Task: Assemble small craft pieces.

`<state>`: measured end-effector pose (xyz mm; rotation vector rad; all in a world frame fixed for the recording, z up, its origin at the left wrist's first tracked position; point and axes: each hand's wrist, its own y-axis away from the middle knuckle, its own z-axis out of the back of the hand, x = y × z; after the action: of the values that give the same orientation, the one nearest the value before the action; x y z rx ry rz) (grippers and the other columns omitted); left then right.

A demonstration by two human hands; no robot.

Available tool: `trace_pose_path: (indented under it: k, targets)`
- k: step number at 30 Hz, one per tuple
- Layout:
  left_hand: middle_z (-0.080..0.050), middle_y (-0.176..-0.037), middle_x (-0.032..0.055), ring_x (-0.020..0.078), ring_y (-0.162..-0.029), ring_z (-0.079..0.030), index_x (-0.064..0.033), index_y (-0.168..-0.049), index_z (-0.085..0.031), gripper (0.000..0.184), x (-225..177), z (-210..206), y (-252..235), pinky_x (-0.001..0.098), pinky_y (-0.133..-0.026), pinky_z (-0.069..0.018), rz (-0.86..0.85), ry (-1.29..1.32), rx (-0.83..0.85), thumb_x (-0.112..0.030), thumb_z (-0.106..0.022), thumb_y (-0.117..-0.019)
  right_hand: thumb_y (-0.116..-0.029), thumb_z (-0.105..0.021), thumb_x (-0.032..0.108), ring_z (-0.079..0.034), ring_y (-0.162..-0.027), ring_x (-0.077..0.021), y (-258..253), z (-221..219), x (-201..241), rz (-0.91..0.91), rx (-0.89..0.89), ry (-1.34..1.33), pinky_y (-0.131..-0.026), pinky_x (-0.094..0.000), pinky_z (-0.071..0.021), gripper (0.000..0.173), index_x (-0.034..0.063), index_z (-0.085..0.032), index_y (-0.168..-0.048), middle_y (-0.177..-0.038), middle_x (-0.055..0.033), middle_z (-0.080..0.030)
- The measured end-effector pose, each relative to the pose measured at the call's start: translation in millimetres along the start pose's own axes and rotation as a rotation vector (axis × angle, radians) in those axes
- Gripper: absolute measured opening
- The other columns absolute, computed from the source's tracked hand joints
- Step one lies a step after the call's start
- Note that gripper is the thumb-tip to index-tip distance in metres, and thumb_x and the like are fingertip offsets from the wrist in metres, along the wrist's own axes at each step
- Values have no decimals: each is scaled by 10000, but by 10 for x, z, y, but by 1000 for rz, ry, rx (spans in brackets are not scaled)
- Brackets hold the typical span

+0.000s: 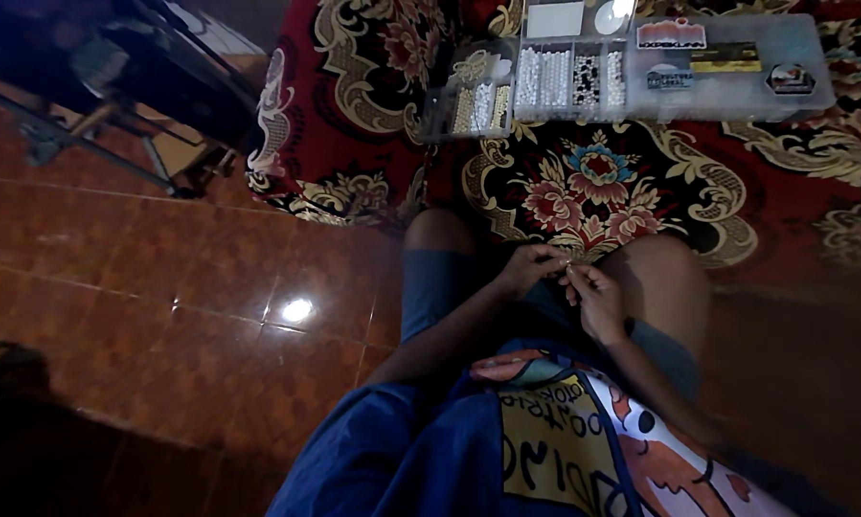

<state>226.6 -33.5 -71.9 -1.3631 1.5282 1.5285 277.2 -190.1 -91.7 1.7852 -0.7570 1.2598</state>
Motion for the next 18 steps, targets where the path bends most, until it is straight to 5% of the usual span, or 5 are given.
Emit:
trace_pose_path:
  k: [8,18]
  targets:
    - [-697,-967,38,72,-870,-651,19,-1069,-687,151,-26,-2,10,275,-821,-553,-22,9,-42,-98,-616,-1007,-1092,-406,80,-667,-579,-79,9,17,-1,-30,63,-160,-545,-217,-569,296,-28,-673,-1026,-867,-66,-764]
    - [-696,-1019,68,98,-887,-672,46,-1121,-666,205,-52,37,-28,303,-837,-577,-51,-51,-44,-115,-586,-1023,-1008,-585,30,-670,-625,-78,15,-6,45,-15,66,-10,-592,-225,-585,132,-44,-691,-1031,-842,-40,-735]
